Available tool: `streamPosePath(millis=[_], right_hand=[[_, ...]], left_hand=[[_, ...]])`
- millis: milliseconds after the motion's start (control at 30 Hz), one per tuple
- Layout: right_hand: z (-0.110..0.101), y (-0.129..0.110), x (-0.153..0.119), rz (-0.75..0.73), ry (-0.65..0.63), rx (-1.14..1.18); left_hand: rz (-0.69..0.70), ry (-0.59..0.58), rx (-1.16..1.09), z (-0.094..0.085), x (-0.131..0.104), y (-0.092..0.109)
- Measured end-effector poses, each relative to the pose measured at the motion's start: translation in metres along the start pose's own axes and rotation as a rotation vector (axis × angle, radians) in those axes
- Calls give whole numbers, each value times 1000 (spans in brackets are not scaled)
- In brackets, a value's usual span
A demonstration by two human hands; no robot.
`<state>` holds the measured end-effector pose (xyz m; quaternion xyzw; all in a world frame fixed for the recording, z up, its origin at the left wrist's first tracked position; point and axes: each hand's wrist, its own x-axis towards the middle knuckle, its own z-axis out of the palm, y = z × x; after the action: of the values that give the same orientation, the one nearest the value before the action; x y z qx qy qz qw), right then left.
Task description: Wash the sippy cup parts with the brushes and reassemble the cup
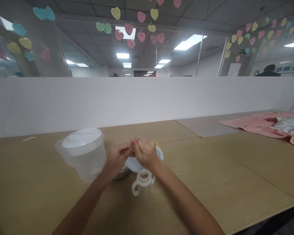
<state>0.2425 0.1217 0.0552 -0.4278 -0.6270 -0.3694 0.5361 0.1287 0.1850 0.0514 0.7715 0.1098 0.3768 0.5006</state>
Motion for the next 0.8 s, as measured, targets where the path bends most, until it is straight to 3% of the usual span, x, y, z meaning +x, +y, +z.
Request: streamPosePath(millis=[200, 333, 633, 800], right_hand=[[-27, -16, 15, 139, -7, 2], [-26, -9, 16, 225, -11, -26], [0, 11, -1, 341, -260, 179], [-7, 7, 9, 385, -177, 220]], left_hand=[[-165, -89, -204, 13, 4, -15], [-234, -105, -249, 20, 2, -20], [-158, -7, -292, 18, 6, -13], [-133, 27, -251, 18, 7, -14]])
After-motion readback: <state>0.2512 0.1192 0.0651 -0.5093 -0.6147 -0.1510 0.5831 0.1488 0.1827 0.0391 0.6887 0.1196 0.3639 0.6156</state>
